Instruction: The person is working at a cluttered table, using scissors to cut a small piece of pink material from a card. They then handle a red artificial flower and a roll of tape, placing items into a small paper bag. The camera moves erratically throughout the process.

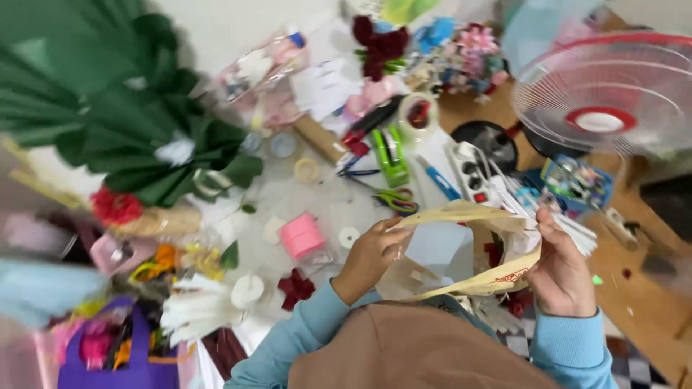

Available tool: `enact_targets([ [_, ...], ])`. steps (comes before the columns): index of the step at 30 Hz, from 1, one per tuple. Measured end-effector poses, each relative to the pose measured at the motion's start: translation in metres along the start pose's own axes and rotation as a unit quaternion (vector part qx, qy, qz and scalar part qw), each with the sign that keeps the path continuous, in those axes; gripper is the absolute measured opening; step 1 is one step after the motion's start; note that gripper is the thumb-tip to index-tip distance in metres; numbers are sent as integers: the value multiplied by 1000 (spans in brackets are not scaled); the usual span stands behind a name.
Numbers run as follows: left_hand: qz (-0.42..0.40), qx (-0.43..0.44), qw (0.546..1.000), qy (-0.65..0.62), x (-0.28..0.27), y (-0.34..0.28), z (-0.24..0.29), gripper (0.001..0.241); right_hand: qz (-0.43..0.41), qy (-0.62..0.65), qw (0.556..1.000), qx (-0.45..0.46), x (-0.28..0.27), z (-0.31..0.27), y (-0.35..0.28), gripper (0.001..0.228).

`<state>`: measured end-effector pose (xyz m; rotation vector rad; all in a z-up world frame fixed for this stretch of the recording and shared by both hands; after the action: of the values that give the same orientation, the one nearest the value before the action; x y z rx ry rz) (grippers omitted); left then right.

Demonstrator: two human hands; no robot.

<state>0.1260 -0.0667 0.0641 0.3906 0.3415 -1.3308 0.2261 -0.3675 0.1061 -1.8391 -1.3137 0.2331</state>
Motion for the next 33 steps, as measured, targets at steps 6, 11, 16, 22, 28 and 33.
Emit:
enact_targets([
  [6,187,-72,976,90,-76,-45,-20,52,-203,-195,949,-144,125,42,29,20],
  [11,244,-124,944,183,-89,-43,-77,47,-294,-438,579,-622,212,77,-10,41],
  [16,266,-130,942,157,-108,-38,-66,49,-455,-430,432,-649,257,162,-60,21],
  [22,287,-123,948,63,-117,-47,-73,54,-473,-712,156,-494,237,265,98,33],
  [28,304,-153,940,-23,-111,-63,-107,57,-544,-709,191,-406,323,167,-76,27],
  [33,337,-163,927,-16,-123,-80,-123,57,-614,-614,226,-442,409,228,-149,21],
])
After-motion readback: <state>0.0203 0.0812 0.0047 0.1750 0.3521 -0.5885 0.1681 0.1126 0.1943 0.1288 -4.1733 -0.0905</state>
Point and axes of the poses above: each hand's wrist, its own y-axis towards the middle knuckle, its own x-axis out of the palm, z = x × y, the point moved 6 cm from there along y, towards the middle knuckle, and after that the axes turned 12 degrees about z, right-handed, at the moved point
